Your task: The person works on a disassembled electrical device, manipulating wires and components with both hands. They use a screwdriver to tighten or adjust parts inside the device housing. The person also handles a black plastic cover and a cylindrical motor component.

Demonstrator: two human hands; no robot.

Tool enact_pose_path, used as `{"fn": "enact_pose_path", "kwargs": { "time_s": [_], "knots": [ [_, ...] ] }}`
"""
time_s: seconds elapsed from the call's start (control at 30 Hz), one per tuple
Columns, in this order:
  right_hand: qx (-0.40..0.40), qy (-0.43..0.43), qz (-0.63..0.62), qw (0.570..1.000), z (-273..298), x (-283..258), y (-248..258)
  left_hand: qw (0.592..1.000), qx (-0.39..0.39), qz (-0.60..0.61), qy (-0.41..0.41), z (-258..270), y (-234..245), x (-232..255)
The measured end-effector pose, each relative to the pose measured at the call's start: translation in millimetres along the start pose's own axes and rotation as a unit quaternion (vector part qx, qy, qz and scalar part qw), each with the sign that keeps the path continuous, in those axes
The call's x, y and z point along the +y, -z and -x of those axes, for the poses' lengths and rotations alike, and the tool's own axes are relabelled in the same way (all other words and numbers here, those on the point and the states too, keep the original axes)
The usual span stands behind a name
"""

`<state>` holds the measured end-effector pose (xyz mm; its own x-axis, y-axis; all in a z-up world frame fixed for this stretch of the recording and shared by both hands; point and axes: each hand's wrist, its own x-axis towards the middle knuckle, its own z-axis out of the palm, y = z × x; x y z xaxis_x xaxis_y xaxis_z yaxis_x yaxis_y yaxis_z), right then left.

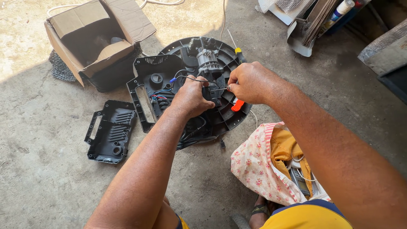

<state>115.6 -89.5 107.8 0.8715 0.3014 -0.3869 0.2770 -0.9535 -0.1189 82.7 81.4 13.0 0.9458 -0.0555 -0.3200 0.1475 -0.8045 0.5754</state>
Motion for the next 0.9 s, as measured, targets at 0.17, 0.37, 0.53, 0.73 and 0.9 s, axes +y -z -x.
{"fn": "enact_pose_path", "kwargs": {
  "time_s": [0.17, 0.37, 0.53, 0.73, 0.9],
  "knots": [
    [0.031, 0.021, -0.010, 0.999, -1.3, 9.0, -6.5, 1.000, -0.004, -0.009, -0.001, -1.0, -1.3, 0.7],
    [0.017, -0.023, -0.050, 0.998, 1.2, 13.5, -13.5, 1.000, 0.006, -0.003, 0.001, 1.0, -2.6, -0.4],
    [0.016, -0.042, -0.089, 0.995, 0.2, 16.0, -15.8, 1.000, 0.011, -0.005, -0.005, 1.0, -3.4, -1.5],
    [0.008, -0.060, -0.118, 0.991, -1.1, 13.8, -15.7, 1.000, 0.006, 0.001, 0.002, 0.6, -2.8, -1.5],
    [0.000, -0.054, -0.101, 0.993, -2.4, 13.5, -11.7, 1.000, 0.005, 0.003, 0.001, 0.0, -3.3, -1.6]
  ]
}}
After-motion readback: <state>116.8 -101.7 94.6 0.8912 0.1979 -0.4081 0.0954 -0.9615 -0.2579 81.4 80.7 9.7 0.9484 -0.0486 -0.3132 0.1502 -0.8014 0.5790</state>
